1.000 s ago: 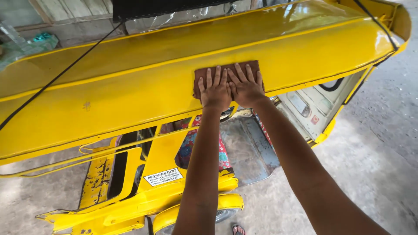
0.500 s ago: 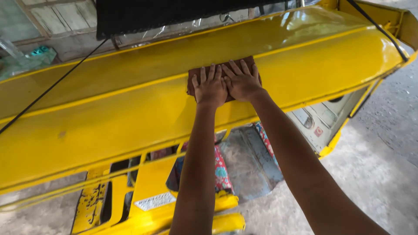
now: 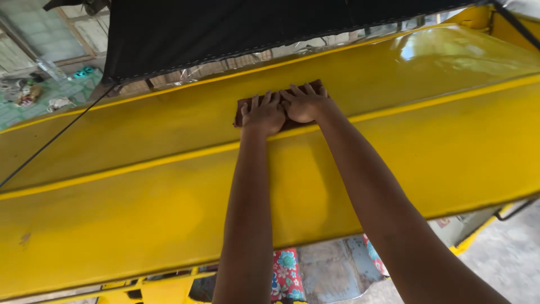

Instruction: Sanding the yellow roof of a tricycle using sandpaper.

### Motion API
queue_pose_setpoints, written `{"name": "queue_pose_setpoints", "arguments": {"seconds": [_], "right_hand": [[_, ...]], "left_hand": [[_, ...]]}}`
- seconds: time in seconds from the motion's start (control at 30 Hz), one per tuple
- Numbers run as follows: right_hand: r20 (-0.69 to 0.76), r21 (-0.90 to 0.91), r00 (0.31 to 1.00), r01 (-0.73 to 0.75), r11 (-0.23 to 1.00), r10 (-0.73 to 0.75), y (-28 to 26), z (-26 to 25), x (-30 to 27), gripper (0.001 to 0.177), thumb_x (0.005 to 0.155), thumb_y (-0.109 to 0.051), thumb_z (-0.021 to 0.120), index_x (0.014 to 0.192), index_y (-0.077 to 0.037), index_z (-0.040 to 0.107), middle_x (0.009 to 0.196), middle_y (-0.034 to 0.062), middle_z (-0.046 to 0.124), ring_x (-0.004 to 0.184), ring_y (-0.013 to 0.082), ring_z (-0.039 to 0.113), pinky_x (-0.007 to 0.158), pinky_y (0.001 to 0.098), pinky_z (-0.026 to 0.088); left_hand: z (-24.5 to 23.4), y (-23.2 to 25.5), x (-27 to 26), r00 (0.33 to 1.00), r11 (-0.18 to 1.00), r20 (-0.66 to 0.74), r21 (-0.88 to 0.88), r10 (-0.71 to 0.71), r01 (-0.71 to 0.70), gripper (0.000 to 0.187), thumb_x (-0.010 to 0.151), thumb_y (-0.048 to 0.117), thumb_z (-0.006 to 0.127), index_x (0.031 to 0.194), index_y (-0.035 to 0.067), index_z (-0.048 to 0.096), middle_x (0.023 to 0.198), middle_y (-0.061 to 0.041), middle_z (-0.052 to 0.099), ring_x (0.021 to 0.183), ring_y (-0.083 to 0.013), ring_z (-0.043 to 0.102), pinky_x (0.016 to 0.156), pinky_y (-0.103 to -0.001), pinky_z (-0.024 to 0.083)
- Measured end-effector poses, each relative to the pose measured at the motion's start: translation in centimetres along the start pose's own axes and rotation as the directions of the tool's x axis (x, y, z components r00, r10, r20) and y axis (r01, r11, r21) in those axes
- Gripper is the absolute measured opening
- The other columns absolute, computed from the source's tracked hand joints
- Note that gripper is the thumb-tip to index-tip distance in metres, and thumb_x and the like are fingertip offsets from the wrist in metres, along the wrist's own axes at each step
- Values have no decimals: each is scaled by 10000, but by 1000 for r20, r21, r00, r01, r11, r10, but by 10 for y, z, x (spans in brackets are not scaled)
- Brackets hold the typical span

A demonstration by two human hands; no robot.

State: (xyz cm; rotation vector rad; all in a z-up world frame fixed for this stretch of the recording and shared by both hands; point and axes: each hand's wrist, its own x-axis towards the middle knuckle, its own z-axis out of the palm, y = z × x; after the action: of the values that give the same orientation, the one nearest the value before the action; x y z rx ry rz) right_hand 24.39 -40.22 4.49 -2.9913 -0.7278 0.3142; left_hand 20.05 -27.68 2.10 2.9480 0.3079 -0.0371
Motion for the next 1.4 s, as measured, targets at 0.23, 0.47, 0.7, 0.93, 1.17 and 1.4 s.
{"name": "queue_pose_setpoints", "arguments": {"seconds": [0.23, 0.47, 0.7, 0.93, 1.17, 1.4], "right_hand": [[24, 7, 1000, 5, 1000, -5, 5, -6, 4, 687, 1041, -395, 291, 1651, -385, -24, 1739, -60, -100, 1599, 286, -108, 1273, 622, -49], [-29, -3, 999, -17, 1000, 17, 4, 2, -27, 685, 1032, -423, 312, 1656, -378, 30, 1745, -45, -60, 1606, 291, -72, 1268, 631, -25], [-269, 38, 963, -24, 999, 33, 2, 31, -98, 611, 1037, -442, 238, 1640, -370, 182, 1733, -48, 91, 1594, 281, 59, 1272, 596, 33], [-486, 11, 873, -38, 999, 39, 6, 83, -167, 606, 1041, -487, 274, 1616, -299, 313, 1721, 18, 178, 1562, 360, 156, 1256, 592, 62], [-645, 35, 764, 3, 999, 21, 20, 130, -224, 591, 1051, -457, 328, 1613, -271, 334, 1712, 64, 211, 1554, 400, 156, 1228, 621, 78], [-636, 26, 771, -15, 1000, 29, 32, 132, -225, 600, 1053, -450, 316, 1625, -269, 306, 1718, 60, 185, 1560, 395, 146, 1221, 637, 77]], "left_hand": [[-1, 5, 18, 999, 1000, 30, -3, -27, 27, 623, 1046, 446, 220, 1651, 355, 100, 1742, 88, 8, 1606, -264, 4, 1275, -588, 32], [4, 10, -11, 1000, 1000, -4, -21, 2, -2, 617, 1047, 463, 217, 1650, 359, 137, 1743, 96, 39, 1608, -272, 18, 1280, -577, 32], [11, 28, -77, 998, 1000, -62, 7, 25, -25, 606, 1035, 427, 215, 1635, 368, 154, 1733, 80, 57, 1589, -307, 54, 1248, -613, 64], [58, 33, -143, 920, 984, -354, 4, 166, -175, 577, 1034, 441, 262, 1596, 317, 310, 1719, 6, 156, 1570, -337, 125, 1211, -639, 80], [103, 50, -195, 769, 956, -580, 64, 270, -287, 550, 1034, 417, 361, 1565, 288, 425, 1685, -43, 269, 1553, -361, 191, 1213, -646, 107], [108, 59, -194, 740, 948, -606, 74, 290, -311, 540, 1040, 407, 375, 1563, 291, 440, 1687, -37, 276, 1555, -356, 204, 1212, -661, 114]]}}
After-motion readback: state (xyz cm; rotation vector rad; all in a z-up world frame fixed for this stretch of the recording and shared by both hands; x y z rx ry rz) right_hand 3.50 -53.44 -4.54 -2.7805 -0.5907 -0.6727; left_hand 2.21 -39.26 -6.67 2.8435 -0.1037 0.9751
